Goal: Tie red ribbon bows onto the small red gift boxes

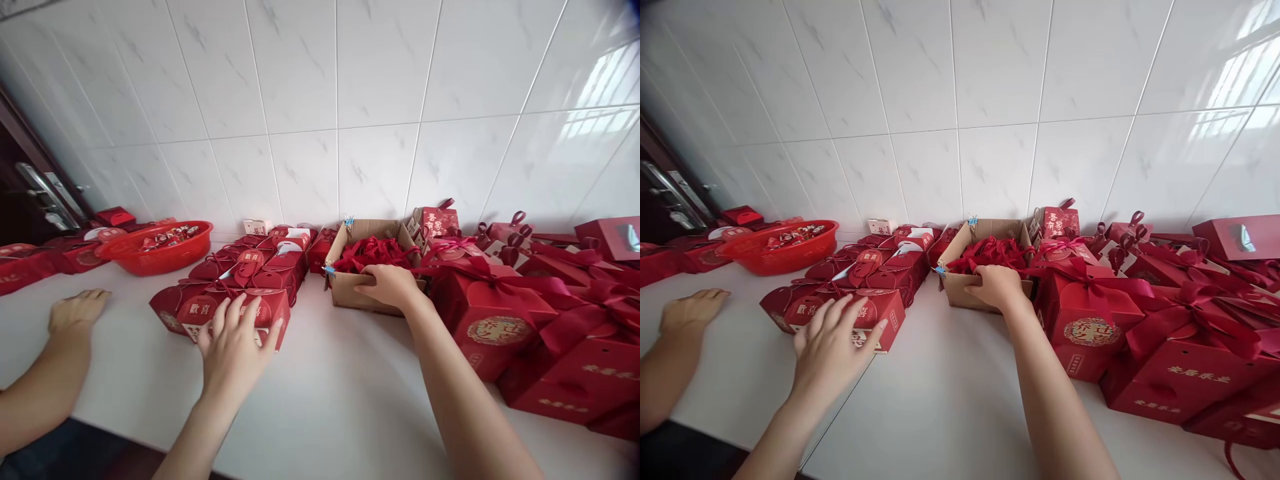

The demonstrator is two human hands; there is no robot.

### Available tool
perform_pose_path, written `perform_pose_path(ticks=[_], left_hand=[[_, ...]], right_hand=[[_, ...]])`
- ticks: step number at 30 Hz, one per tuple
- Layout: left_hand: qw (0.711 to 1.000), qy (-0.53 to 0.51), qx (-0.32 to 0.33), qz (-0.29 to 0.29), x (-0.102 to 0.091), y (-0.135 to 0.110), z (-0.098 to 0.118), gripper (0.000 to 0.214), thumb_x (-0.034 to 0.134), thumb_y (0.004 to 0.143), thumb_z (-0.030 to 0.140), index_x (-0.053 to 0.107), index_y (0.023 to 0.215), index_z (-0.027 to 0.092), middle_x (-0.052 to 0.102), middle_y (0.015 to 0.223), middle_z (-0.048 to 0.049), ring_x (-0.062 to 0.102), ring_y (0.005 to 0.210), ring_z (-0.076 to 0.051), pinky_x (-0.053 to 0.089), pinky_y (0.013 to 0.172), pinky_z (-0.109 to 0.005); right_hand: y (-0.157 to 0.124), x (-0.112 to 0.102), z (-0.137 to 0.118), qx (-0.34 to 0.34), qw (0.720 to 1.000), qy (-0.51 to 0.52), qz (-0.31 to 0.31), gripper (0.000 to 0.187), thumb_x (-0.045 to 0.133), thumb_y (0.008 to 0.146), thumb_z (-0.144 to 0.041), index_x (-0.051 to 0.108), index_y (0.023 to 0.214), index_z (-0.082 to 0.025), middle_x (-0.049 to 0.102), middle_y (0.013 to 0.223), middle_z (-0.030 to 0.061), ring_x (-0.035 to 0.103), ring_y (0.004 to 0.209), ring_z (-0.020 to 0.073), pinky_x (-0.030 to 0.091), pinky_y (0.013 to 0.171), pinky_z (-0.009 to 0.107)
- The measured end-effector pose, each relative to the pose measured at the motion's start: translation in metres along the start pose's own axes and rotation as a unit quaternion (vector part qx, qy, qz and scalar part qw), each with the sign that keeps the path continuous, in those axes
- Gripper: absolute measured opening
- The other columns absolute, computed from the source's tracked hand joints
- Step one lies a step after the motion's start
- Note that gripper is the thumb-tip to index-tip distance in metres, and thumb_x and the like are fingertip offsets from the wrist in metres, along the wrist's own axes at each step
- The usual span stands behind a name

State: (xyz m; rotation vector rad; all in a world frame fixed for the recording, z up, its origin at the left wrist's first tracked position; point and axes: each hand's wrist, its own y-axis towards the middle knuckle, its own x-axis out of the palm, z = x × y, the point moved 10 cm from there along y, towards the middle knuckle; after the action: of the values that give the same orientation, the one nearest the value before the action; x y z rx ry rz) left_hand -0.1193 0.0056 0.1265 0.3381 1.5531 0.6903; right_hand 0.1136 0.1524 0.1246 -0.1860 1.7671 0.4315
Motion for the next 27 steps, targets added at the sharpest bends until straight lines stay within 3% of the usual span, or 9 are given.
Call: perform_pose_path(ticks=[2,4,9,14,18,27], left_hand=[[0.998,0.016,0.019,-0.059,0.025,-0.005,-0.007,0.046,0.046,0.086,0.044,0.054,0.125,0.021,0.05,0.136,-0.0165,0.035,0.131,-0.035,0.029,0.098,-0.059],[0.997,0.022,0.042,-0.068,0.037,-0.012,-0.006,0.046,0.046,0.087,0.039,0.052,0.128,0.021,0.05,0.136,-0.0169,0.038,0.129,-0.034,0.03,0.099,-0.058],[0.995,-0.016,0.084,-0.047,0.03,-0.032,0.008,0.045,0.048,0.086,0.037,0.055,0.128,0.02,0.052,0.131,-0.0174,0.043,0.124,-0.036,0.04,0.093,-0.051],[0.981,-0.075,0.165,-0.066,0.026,-0.044,0.039,0.049,0.049,0.086,0.036,0.05,0.133,0.022,0.05,0.135,-0.0142,0.041,0.127,-0.034,0.039,0.097,-0.05],[0.981,-0.061,0.167,-0.072,0.039,-0.027,0.054,0.048,0.048,0.087,0.03,0.049,0.133,0.019,0.05,0.136,-0.0162,0.041,0.128,-0.034,0.031,0.103,-0.056],[0.984,-0.047,0.159,-0.07,0.093,0.02,0.068,0.054,0.05,0.088,0.029,0.041,0.139,0.011,0.042,0.145,-0.0176,0.031,0.137,-0.034,0.036,0.104,-0.052]], right_hand=[[0.001,0.001,0.001,0.006,1.0,-0.001,-0.002,0.034,0.054,0.08,-0.051,0.064,0.097,-0.023,0.071,0.097,0.006,0.064,0.09,0.0261,0.043,0.067,0.031],[0.001,0.001,0.003,0.012,1.0,0.001,-0.004,0.033,0.055,0.079,-0.05,0.064,0.095,-0.023,0.071,0.096,0.0057,0.065,0.089,0.0263,0.043,0.066,0.03],[-0.001,0.0,0.004,0.017,1.0,0.008,-0.002,0.034,0.055,0.079,-0.05,0.065,0.095,-0.023,0.071,0.097,0.0059,0.064,0.09,0.026,0.042,0.066,0.03],[-0.003,0.0,0.003,0.016,1.0,0.013,-0.01,0.033,0.053,0.079,-0.05,0.065,0.095,-0.023,0.071,0.097,0.0055,0.064,0.09,0.0259,0.041,0.064,0.03],[-0.005,0.003,0.004,0.022,0.999,0.016,-0.029,0.033,0.052,0.079,-0.051,0.066,0.09,-0.023,0.071,0.095,0.0058,0.064,0.087,0.0248,0.04,0.063,0.029],[-0.006,0.006,0.011,0.043,0.998,0.017,-0.047,0.033,0.055,0.079,-0.052,0.066,0.092,-0.024,0.07,0.101,0.0052,0.063,0.093,0.0267,0.041,0.065,0.031]])
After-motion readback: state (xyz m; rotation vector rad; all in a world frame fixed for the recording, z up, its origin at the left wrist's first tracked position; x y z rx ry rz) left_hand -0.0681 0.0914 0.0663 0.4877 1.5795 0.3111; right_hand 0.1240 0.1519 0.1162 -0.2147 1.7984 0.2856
